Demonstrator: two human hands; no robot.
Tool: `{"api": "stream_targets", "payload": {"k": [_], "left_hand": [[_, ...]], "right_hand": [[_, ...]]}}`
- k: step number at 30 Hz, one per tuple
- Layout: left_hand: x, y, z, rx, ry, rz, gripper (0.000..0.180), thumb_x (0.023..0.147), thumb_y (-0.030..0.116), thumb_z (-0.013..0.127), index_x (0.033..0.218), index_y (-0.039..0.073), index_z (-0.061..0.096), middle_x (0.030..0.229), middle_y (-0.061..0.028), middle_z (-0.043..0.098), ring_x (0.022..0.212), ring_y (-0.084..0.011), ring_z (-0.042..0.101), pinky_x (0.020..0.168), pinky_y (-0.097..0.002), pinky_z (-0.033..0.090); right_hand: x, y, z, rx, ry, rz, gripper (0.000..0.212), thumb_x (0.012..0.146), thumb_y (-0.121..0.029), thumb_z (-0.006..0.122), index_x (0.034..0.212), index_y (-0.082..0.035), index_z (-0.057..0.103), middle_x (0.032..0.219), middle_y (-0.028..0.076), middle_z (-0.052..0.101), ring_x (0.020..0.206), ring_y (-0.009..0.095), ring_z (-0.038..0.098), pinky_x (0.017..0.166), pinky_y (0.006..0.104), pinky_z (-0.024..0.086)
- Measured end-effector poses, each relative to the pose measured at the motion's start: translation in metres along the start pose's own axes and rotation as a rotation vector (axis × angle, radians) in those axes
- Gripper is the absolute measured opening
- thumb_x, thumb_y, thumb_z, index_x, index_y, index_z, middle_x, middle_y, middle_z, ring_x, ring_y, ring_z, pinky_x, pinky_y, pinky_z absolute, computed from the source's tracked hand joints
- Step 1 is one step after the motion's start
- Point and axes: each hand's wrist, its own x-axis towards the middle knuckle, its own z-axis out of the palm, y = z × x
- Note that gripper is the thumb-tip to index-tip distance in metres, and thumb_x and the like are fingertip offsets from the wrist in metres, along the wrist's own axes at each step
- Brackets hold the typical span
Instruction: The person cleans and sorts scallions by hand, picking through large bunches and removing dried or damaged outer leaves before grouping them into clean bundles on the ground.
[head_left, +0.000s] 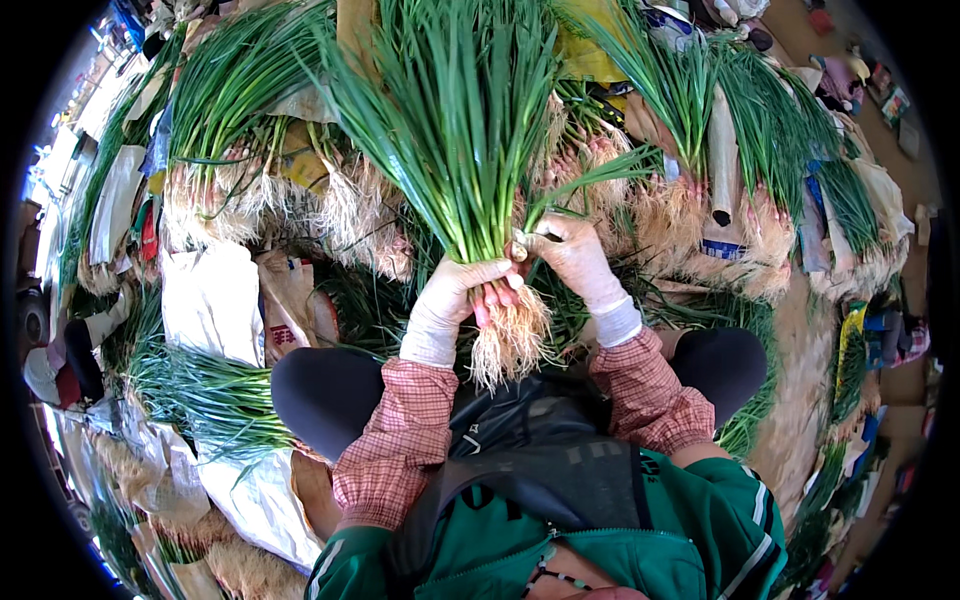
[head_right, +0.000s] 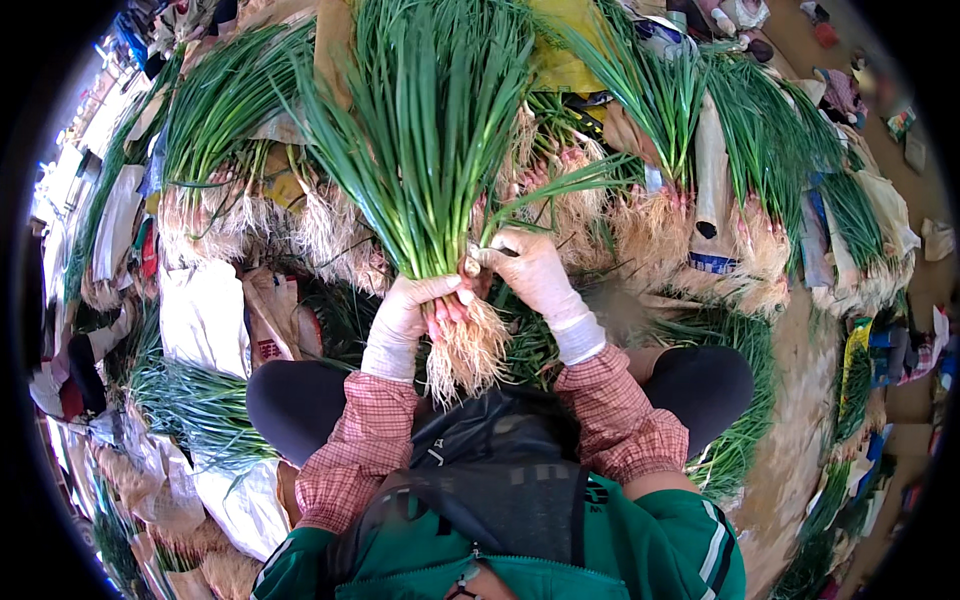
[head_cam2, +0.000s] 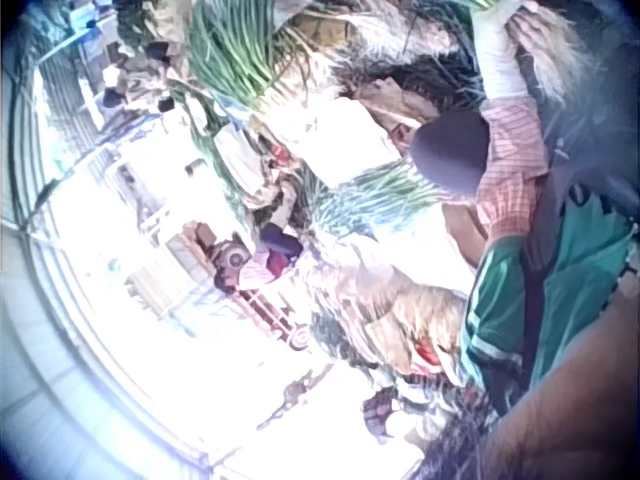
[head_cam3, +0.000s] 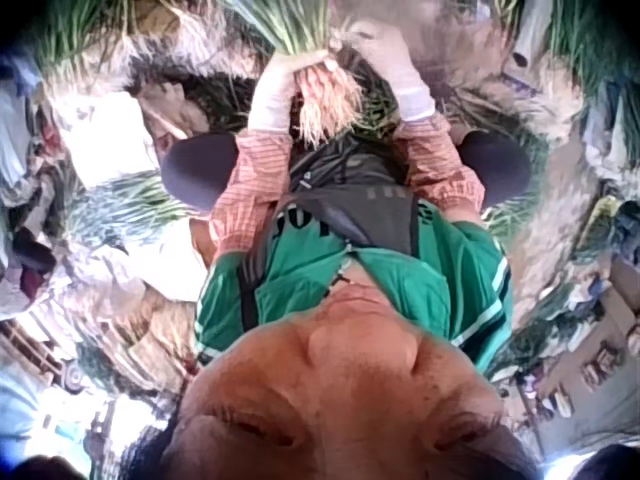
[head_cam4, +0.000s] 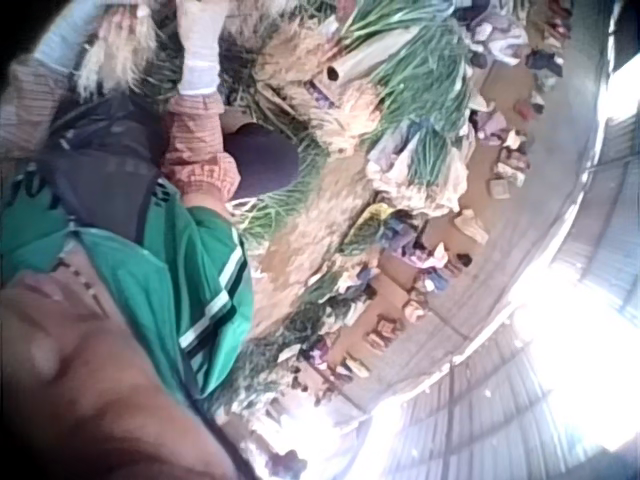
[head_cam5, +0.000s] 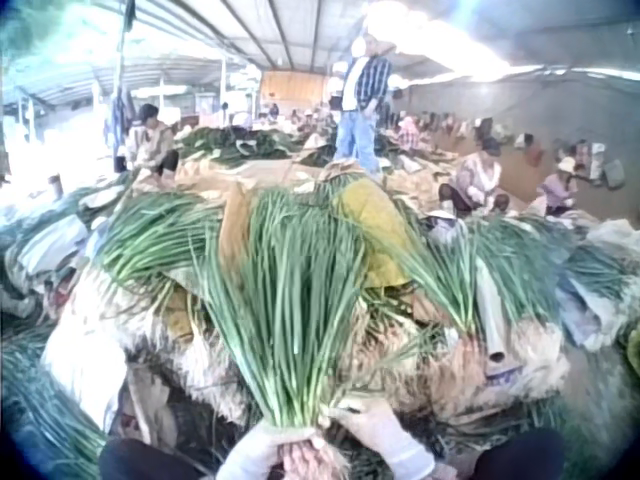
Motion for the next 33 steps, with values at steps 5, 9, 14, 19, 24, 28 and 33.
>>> {"api": "stream_targets", "payload": {"k": [5,9,14,19,24,28,33], "left_hand": [[0.006,-0.009,0.005,-0.055,0.083,0.055,0.027,0.082,0.012,0.067,0.101,-0.007,0.06,0.077,-0.0153,0.067,0.053,-0.018,0.064,0.034,-0.0215,0.047],[0.009,-0.011,0.007,-0.1,0.061,0.179,0.031,0.081,0.013,0.067,0.105,-0.004,0.059,0.086,-0.0156,0.067,0.062,-0.0178,0.065,0.052,-0.0242,0.052],[0.008,-0.011,0.002,-0.066,0.039,0.074,0.041,0.08,0.008,0.065,0.117,-0.006,0.052,0.088,-0.011,0.064,0.082,-0.0241,0.066,0.074,-0.0336,0.057],[0.006,-0.011,0.013,-0.076,0.055,0.079,0.041,0.08,0.01,0.065,0.115,-0.006,0.053,0.082,-0.0121,0.065,0.077,-0.0251,0.067,0.064,-0.0303,0.057],[0.003,-0.007,0.015,-0.088,0.081,0.072,0.043,0.078,0.01,0.066,0.116,-0.007,0.052,0.078,-0.0112,0.065,0.078,-0.0254,0.066,0.067,-0.0296,0.057],[-0.004,-0.005,0.007,-0.246,0.065,0.216,0.049,0.077,0.009,0.066,0.12,-0.008,0.05,0.092,-0.0136,0.064,0.091,-0.0293,0.063,0.084,-0.0373,0.053],[0.01,-0.026,0.01,-0.211,0.044,0.132,0.033,0.08,0.01,0.065,0.108,-0.007,0.058,0.075,-0.0094,0.065,0.062,-0.0151,0.064,0.059,-0.0244,0.055]], "right_hand": [[-0.007,0.008,0.018,0.228,0.246,0.091,0.018,0.087,-0.009,0.06,0.072,-0.001,0.056,0.065,0.001,0.053,0.058,0.011,0.049,0.057,0.0259,0.041],[-0.011,0.039,-0.006,-0.053,0.265,0.001,0.024,0.088,-0.026,0.061,0.078,-0.005,0.057,0.06,0.003,0.051,0.056,0.014,0.052,0.056,0.0318,0.044],[-0.041,0.017,-0.022,-0.399,0.433,0.022,0.032,0.084,-0.033,0.066,0.103,-0.007,0.065,0.073,0.013,0.067,0.067,0.029,0.065,0.06,0.0378,0.051],[0.002,0.01,-0.007,-0.94,0.216,0.116,0.029,0.087,-0.035,0.058,0.097,-0.007,0.061,0.07,0.011,0.063,0.063,0.029,0.063,0.057,0.0389,0.05],[0.021,0.036,-0.002,-0.483,0.247,0.292,0.03,0.09,-0.027,0.046,0.082,-0.006,0.066,0.072,0.015,0.065,0.067,0.031,0.064,0.062,0.0432,0.05],[-0.002,0.052,-0.008,-0.728,-0.094,0.45,0.036,0.092,-0.033,0.05,0.097,-0.001,0.066,0.077,0.017,0.066,0.077,0.027,0.067,0.068,0.038,0.052],[-0.026,0.008,-0.003,0.391,0.227,0.281,0.037,0.092,-0.033,0.057,0.104,0.002,0.061,0.088,0.009,0.065,0.082,0.015,0.064,0.07,0.029,0.049]]}}
